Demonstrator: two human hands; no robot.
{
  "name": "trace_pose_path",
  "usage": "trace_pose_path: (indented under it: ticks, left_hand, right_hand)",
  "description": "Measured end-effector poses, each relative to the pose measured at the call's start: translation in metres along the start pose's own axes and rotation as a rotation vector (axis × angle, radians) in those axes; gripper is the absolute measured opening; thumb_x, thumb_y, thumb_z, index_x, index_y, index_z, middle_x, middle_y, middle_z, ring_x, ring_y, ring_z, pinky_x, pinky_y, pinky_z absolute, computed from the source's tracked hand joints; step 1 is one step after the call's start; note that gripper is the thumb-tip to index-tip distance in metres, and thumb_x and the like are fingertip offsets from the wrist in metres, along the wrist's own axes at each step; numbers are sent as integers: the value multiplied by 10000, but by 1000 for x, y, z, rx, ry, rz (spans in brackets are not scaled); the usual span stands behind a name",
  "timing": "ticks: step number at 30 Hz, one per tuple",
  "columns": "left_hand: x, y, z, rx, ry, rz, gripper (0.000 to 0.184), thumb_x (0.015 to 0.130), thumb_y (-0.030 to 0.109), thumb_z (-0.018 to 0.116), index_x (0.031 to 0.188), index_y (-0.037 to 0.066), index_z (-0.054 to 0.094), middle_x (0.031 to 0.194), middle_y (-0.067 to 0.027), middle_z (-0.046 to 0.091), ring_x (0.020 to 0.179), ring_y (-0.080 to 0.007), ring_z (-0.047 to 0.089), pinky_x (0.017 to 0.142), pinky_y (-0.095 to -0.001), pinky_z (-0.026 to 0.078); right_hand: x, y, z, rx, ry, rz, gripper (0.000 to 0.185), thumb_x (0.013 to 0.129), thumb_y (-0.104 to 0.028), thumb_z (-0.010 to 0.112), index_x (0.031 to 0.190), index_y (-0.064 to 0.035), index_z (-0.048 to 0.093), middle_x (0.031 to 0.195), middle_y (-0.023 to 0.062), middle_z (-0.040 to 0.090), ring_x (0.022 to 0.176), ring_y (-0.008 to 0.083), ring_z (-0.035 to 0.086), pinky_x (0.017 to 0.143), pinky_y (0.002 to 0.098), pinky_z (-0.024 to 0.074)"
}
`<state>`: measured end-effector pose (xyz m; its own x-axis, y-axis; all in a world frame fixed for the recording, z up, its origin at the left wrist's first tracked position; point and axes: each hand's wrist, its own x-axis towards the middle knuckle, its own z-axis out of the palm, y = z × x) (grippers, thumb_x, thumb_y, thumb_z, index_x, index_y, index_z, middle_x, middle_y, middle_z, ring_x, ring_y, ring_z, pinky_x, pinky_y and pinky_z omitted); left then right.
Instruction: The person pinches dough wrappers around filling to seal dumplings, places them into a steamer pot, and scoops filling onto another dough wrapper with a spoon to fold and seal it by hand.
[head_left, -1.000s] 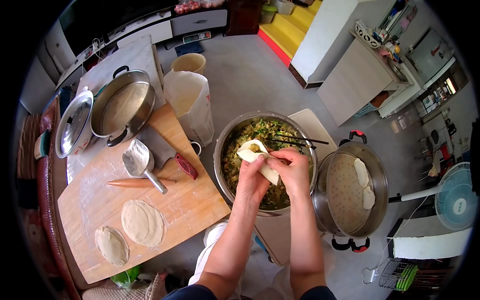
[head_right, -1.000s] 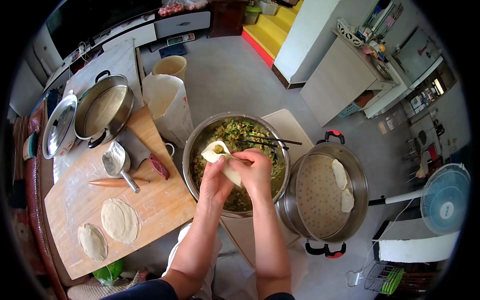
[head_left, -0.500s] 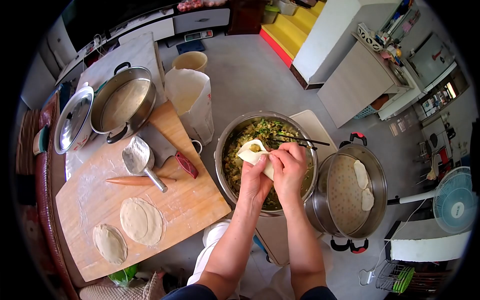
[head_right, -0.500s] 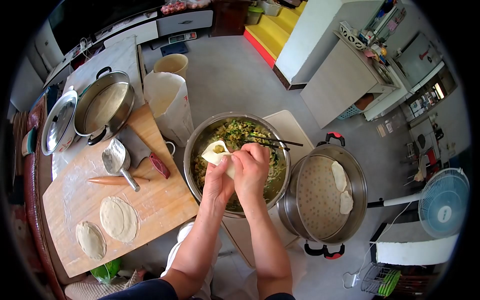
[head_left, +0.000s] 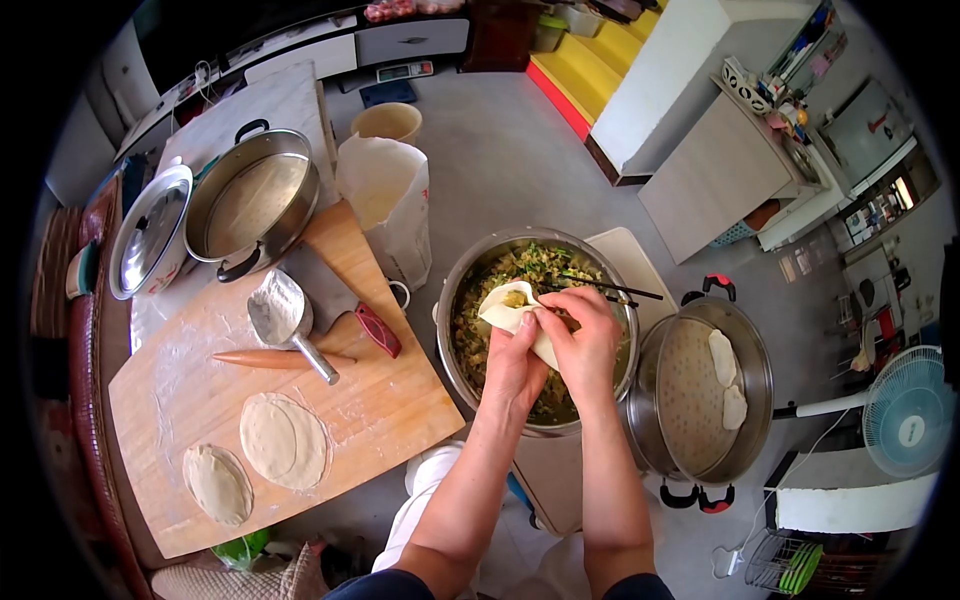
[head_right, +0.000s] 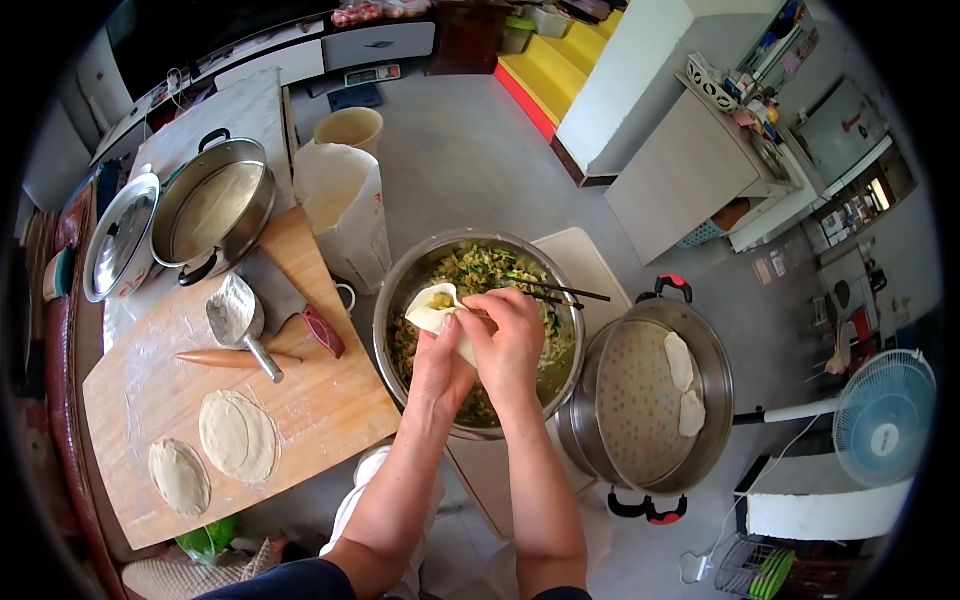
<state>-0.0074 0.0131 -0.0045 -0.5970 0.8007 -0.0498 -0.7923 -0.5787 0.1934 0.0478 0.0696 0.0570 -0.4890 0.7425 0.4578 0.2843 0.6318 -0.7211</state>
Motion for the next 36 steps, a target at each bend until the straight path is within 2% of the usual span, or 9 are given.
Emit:
trace_pose_path:
  ticks: [3, 9, 10, 13, 16, 18, 28, 34, 36]
  left_hand:
    - [1, -1, -3, -26, -31, 7, 487, 979, 88, 623, 1418, 105, 413, 1275, -75, 558, 1168, -195, 568, 1023, -379, 501]
    - [1, -4, -5, 15, -51, 20, 544, 965, 193, 672, 1428, 113, 398, 1295, -70, 547, 1184, -203, 561, 1035, -387, 496]
    - [1, -3, -5, 2, -46, 19, 547, 971, 244, 659, 1432, 116, 394, 1299, -68, 547, 1189, -208, 559, 1040, -395, 492]
    - [3, -2, -5, -51, -39, -10, 584, 979, 408, 605, 1440, 124, 388, 1308, -63, 546, 1205, -218, 553, 1058, -412, 476]
    - [4, -1, -7, -94, -39, -52, 664, 955, 566, 533, 1441, 134, 396, 1313, -61, 544, 1214, -219, 548, 1074, -415, 460]
    - [4, 0, -6, -80, -23, -34, 717, 927, 633, 499, 1438, 140, 403, 1310, -61, 545, 1213, -215, 547, 1078, -409, 455]
    - [3, 0, -4, -69, -46, -13, 702, 932, 633, 486, 1424, 137, 426, 1303, -48, 542, 1237, -204, 524, 1084, -398, 443]
    - [3, -1, -4, -87, -59, -12, 678, 943, 609, 490, 1424, 135, 430, 1293, -39, 544, 1232, -200, 524, 1092, -392, 432]
    - [3, -1, -4, -87, -52, -18, 675, 942, 605, 495, 1422, 135, 432, 1285, -33, 548, 1232, -197, 522, 1094, -389, 428]
  right_hand:
    - [2, -1, 1, -42, -22, -18, 114, 769, -72, 744, 878, -39, 738, 875, 75, 664, 868, 285, 627, 780, 390, 509]
    - [2, 4, 7, -221, 47, -197, 152, 780, -34, 738, 929, -13, 734, 845, 107, 678, 807, 267, 661, 749, 362, 527]
    - [3, 5, 7, -223, 53, -218, 159, 784, -38, 739, 941, -15, 735, 837, 108, 674, 801, 267, 659, 749, 364, 526]
    - [2, -2, 2, -32, 16, -64, 173, 784, -54, 752, 954, -26, 740, 842, 104, 661, 813, 264, 648, 759, 370, 522]
    - [4, -2, -3, -45, -44, -43, 202, 770, -70, 775, 966, -34, 744, 878, 93, 657, 860, 255, 636, 772, 366, 518]
    - [5, -3, -2, -86, -32, -127, 209, 748, -100, 785, 944, -41, 743, 887, 74, 632, 885, 259, 609, 781, 371, 507]
    - [4, 0, 6, -139, -65, -167, 159, 727, -81, 786, 865, -36, 723, 897, 61, 630, 888, 263, 596, 773, 384, 511]
    - [4, -2, 8, -35, -51, -79, 119, 725, -48, 770, 821, -32, 704, 850, 66, 636, 850, 271, 594, 752, 399, 508]
    - [4, -1, 8, -54, -38, -117, 108, 728, -38, 762, 816, -31, 700, 848, 68, 638, 852, 275, 591, 751, 403, 504]
